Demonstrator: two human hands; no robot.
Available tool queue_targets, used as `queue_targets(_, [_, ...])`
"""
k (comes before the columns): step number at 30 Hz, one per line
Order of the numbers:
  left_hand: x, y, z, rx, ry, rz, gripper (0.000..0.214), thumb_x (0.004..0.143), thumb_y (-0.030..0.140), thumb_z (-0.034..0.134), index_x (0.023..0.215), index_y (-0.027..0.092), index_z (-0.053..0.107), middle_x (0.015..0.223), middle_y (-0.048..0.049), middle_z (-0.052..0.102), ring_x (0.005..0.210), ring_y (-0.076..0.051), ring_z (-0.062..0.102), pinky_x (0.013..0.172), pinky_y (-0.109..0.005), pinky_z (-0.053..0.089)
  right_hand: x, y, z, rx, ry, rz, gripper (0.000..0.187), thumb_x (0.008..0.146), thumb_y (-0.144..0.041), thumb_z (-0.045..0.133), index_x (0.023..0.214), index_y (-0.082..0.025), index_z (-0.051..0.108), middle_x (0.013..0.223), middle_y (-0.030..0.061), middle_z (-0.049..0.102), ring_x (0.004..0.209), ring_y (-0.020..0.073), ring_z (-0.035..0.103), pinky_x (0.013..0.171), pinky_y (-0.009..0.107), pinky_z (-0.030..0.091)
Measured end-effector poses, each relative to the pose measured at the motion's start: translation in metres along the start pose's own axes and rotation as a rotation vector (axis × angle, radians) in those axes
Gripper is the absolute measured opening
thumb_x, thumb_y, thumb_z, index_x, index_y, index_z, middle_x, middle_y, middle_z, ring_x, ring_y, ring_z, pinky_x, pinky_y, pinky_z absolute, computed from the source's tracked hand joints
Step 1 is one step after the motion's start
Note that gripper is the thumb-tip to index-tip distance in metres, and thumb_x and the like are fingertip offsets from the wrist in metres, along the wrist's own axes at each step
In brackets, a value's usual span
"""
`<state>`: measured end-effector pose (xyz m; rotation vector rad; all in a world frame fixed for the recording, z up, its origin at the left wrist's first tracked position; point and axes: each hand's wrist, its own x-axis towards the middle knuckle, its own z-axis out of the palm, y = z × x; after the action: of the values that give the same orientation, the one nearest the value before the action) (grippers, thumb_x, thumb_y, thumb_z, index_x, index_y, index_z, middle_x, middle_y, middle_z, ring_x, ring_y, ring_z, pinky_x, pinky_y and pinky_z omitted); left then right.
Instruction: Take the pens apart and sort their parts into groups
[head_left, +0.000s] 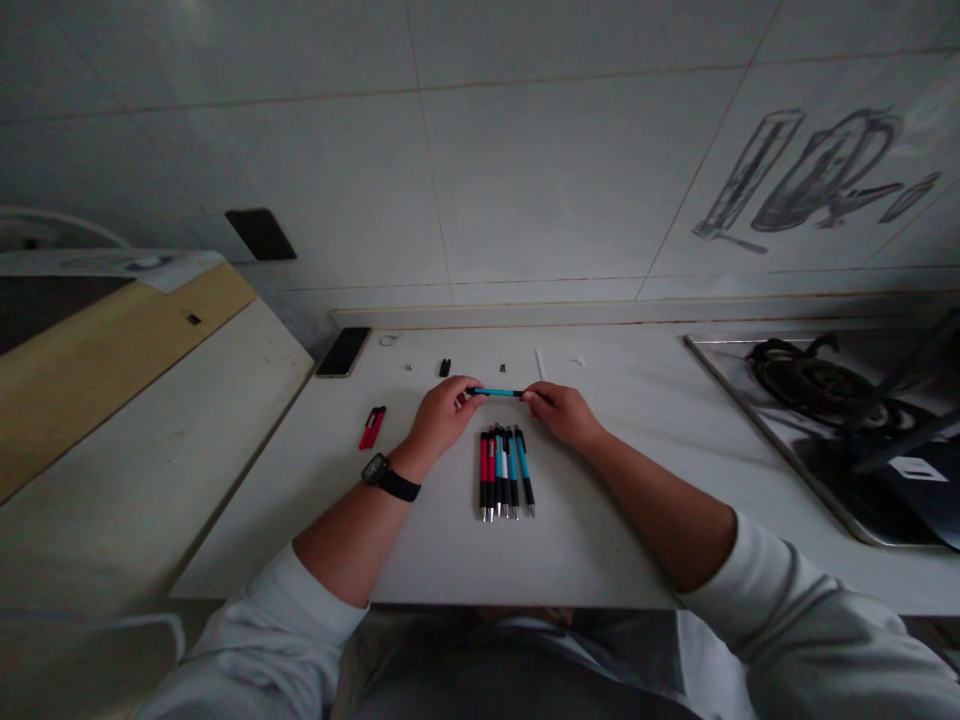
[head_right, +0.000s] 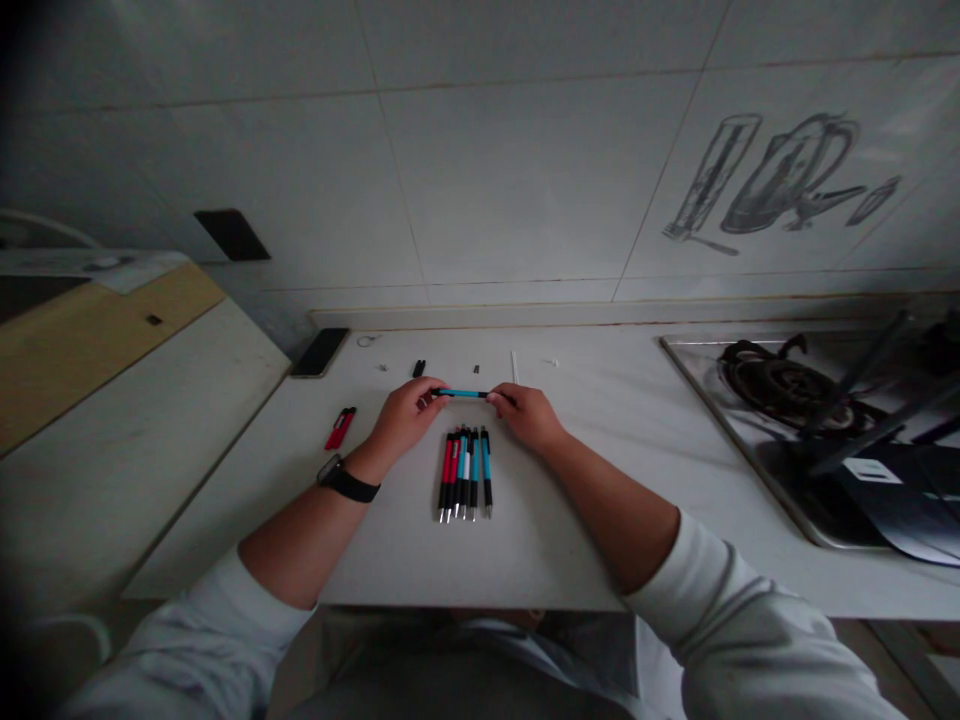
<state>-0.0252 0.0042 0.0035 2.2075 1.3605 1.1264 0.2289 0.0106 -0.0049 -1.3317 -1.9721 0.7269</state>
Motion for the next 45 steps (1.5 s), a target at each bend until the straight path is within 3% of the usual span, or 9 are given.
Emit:
queue_targets(4, [0.001,0.000,-0.002,-0.001,-0.034,0.039,0.013,0.095,0.027,0.066,0.102,0.022,0.075,0.099,-0.0038,0.075,0.086,-0.016,0.066,0.074,-0.027,0.049,0.000,-0.002,0.000,0.044,-0.005,0.025,0.044,0.101,-0.048,0.042,0.085,-0.019,0.070,0.067,0.0009,0.065,0.060,0.0149,0.055,0.063,0.027,0.039])
queue_targets(8, [0.002,-0.002,-0.002,-0.025,-0.067,-0.005,0.013,0.093,0.027,0.068,0.101,0.022,0.078,0.097,-0.0029,0.078,0.085,-0.017,0.068,0.077,-0.028,0.050,0.000,-0.002,0.000,0.028,-0.008,0.028,0.041,0.100,-0.047,0.044,0.082,-0.019,0.069,0.065,0.0007,0.064,0.060,0.0149,0.055,0.064,0.026,0.039])
queue_targets(19, [0.004,-0.009,-0.001,-0.154,-0.119,-0.169,0.016,0.089,0.030,0.069,0.099,0.023,0.080,0.096,-0.0025,0.080,0.085,-0.019,0.071,0.083,-0.030,0.053,-0.001,-0.003,0.001,0.000,0.011,-0.031,0.033,0.096,-0.041,0.051,0.084,-0.020,0.073,0.069,0.0017,0.069,0.063,0.0154,0.059,0.067,0.026,0.040])
queue_targets(30, [0.005,-0.015,0.000,-0.393,-0.222,-0.283,0.016,0.086,0.030,0.068,0.088,0.017,0.076,0.086,-0.0058,0.078,0.079,-0.018,0.071,0.076,-0.029,0.055,-0.006,-0.014,-0.005,-0.025,0.025,-0.098,0.032,0.097,-0.039,0.051,0.094,-0.019,0.076,0.075,0.0036,0.073,0.068,0.0171,0.064,0.071,0.027,0.044])
queue_targets(33, [0.005,-0.009,-0.002,-0.343,-0.134,-0.232,0.013,0.087,0.028,0.069,0.093,0.018,0.076,0.090,-0.0055,0.078,0.083,-0.019,0.071,0.077,-0.030,0.056,-0.005,-0.013,-0.003,0.015,0.035,-0.079,0.033,0.097,-0.042,0.053,0.099,-0.019,0.076,0.077,0.0041,0.073,0.070,0.0180,0.065,0.070,0.028,0.046])
queue_targets(37, [0.003,0.003,-0.009,-0.088,0.007,-0.010,0.010,0.091,0.023,0.068,0.097,0.022,0.076,0.099,-0.0043,0.077,0.094,-0.020,0.070,0.089,-0.034,0.054,-0.003,-0.005,0.002,0.035,0.000,-0.037,0.034,0.097,-0.044,0.052,0.103,-0.020,0.075,0.074,0.0028,0.072,0.068,0.0171,0.063,0.069,0.027,0.045])
queue_targets(40, [0.002,0.007,-0.012,0.019,-0.002,0.100,0.010,0.091,0.020,0.069,0.099,0.022,0.076,0.100,-0.0048,0.076,0.098,-0.020,0.069,0.092,-0.035,0.053,-0.002,-0.002,0.003,0.009,-0.055,-0.039,0.034,0.097,-0.044,0.051,0.103,-0.020,0.076,0.073,0.0017,0.071,0.067,0.0161,0.061,0.069,0.027,0.043])
queue_targets(45, [0.001,0.007,-0.011,0.040,-0.080,0.112,0.012,0.093,0.025,0.069,0.103,0.023,0.076,0.101,-0.0046,0.077,0.097,-0.020,0.070,0.092,-0.034,0.053,-0.001,-0.003,0.001,0.014,-0.089,-0.023,0.039,0.098,-0.044,0.047,0.095,-0.018,0.076,0.066,0.0012,0.065,0.062,0.0155,0.056,0.065,0.027,0.041])
